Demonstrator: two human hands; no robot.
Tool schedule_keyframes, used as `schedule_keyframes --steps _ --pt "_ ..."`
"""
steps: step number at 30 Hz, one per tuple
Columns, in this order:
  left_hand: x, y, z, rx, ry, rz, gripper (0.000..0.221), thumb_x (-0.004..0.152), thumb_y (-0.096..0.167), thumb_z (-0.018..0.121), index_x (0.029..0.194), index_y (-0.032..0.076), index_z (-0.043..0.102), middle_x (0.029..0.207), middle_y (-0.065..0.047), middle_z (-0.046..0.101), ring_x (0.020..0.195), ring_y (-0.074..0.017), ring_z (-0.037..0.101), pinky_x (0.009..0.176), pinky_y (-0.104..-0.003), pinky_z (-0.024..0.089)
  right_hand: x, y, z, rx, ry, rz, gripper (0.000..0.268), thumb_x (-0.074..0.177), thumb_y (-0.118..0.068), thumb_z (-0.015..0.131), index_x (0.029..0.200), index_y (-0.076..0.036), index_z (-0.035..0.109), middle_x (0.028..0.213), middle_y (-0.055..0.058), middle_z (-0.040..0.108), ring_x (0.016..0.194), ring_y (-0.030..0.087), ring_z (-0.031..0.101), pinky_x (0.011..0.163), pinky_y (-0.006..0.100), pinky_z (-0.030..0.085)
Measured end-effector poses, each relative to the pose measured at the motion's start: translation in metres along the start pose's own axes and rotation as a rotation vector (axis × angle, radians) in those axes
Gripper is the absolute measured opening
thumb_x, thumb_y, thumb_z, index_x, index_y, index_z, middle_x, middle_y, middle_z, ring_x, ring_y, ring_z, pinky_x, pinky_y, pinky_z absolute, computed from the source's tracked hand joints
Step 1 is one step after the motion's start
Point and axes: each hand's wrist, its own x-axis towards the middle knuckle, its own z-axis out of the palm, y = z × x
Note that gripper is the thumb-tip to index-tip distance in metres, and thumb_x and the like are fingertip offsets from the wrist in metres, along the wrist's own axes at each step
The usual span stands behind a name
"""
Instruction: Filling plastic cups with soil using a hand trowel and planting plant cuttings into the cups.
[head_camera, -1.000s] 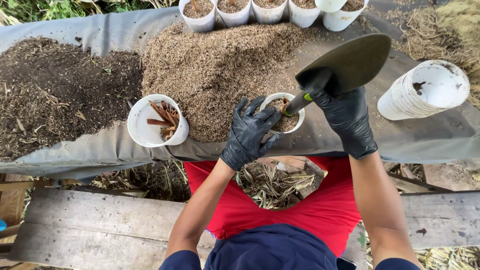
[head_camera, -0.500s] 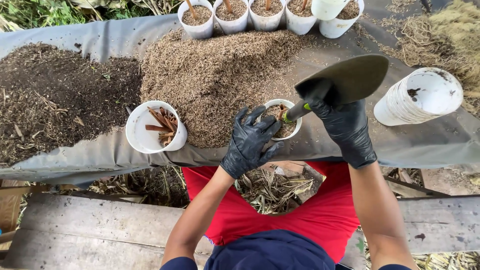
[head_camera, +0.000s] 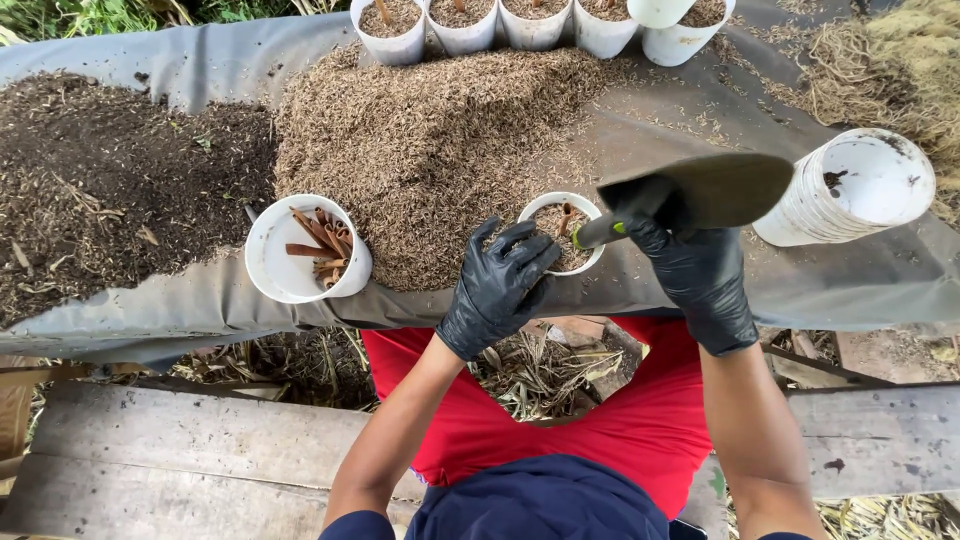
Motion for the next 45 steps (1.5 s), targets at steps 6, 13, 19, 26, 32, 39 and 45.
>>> schedule_keyframes --steps 6,13,19,26,32,39,45 --pt "-0.005 0.001 0.004 -0.003 0.069 -0.007 0.030 0.095 0.029 0.070 0.124 0.021 0.070 0.118 -0.002 0.068 0.121 -0.0257 0.064 0.113 -0.057 0.039 -0.022 -0.004 0.003 -0.083 0.068 0.030 0.052 0.085 0.004 0.085 0.131 0.005 0.060 0.115 0.023 0.070 0.106 0.036 0.069 0.089 0.053 0.059" --pt "-0.002 -0.001 0.007 -0.003 0.098 0.073 0.016 0.096 0.026 0.069 0.109 0.019 0.073 0.105 -0.002 0.068 0.109 -0.0239 0.067 0.108 -0.057 0.042 -0.012 -0.027 0.008 -0.149 0.069 -0.026 0.042 0.092 0.004 0.080 0.127 0.010 0.058 0.112 0.030 0.069 0.106 0.048 0.066 0.087 0.059 0.056" --pt "0.002 0.007 0.005 0.003 0.127 0.074 0.017 0.094 0.023 0.069 0.111 0.018 0.068 0.105 -0.004 0.064 0.107 -0.0260 0.066 0.107 -0.058 0.043 -0.018 -0.021 0.003 -0.106 0.075 -0.011 0.050 0.087 0.006 0.084 0.129 0.008 0.058 0.110 0.026 0.069 0.105 0.041 0.068 0.086 0.054 0.058" --pt "0.002 -0.001 0.008 -0.017 0.088 0.125 0.014 0.096 0.023 0.068 0.108 0.017 0.071 0.098 -0.004 0.065 0.098 -0.0258 0.067 0.104 -0.059 0.043 -0.015 -0.046 0.035 0.003 0.049 0.011 0.045 0.084 0.008 0.083 0.125 0.006 0.062 0.108 0.025 0.071 0.105 0.044 0.069 0.087 0.056 0.059" --pt "-0.001 0.000 0.008 -0.037 0.095 0.108 0.025 0.096 0.031 0.069 0.118 0.019 0.071 0.105 -0.004 0.067 0.105 -0.0259 0.067 0.107 -0.060 0.041 -0.008 -0.046 0.027 0.030 0.052 -0.022 0.046 0.086 0.008 0.082 0.126 0.007 0.059 0.108 0.025 0.069 0.106 0.041 0.069 0.087 0.057 0.059" --pt "0.001 -0.016 0.012 0.030 0.028 0.110 0.045 0.095 0.042 0.070 0.133 0.019 0.064 0.116 -0.005 0.063 0.117 -0.0261 0.062 0.112 -0.062 0.036 0.011 -0.017 0.023 0.065 0.036 -0.096 0.047 0.088 0.008 0.081 0.130 0.007 0.059 0.113 0.027 0.069 0.109 0.040 0.067 0.088 0.058 0.058" --pt "0.000 -0.018 0.017 0.041 -0.004 0.114 0.043 0.091 0.046 0.072 0.127 0.021 0.067 0.118 -0.002 0.064 0.117 -0.0240 0.062 0.112 -0.062 0.037 0.012 -0.044 0.037 0.104 0.014 -0.088 0.049 0.086 0.009 0.081 0.130 0.007 0.058 0.115 0.027 0.069 0.113 0.037 0.065 0.090 0.058 0.058"
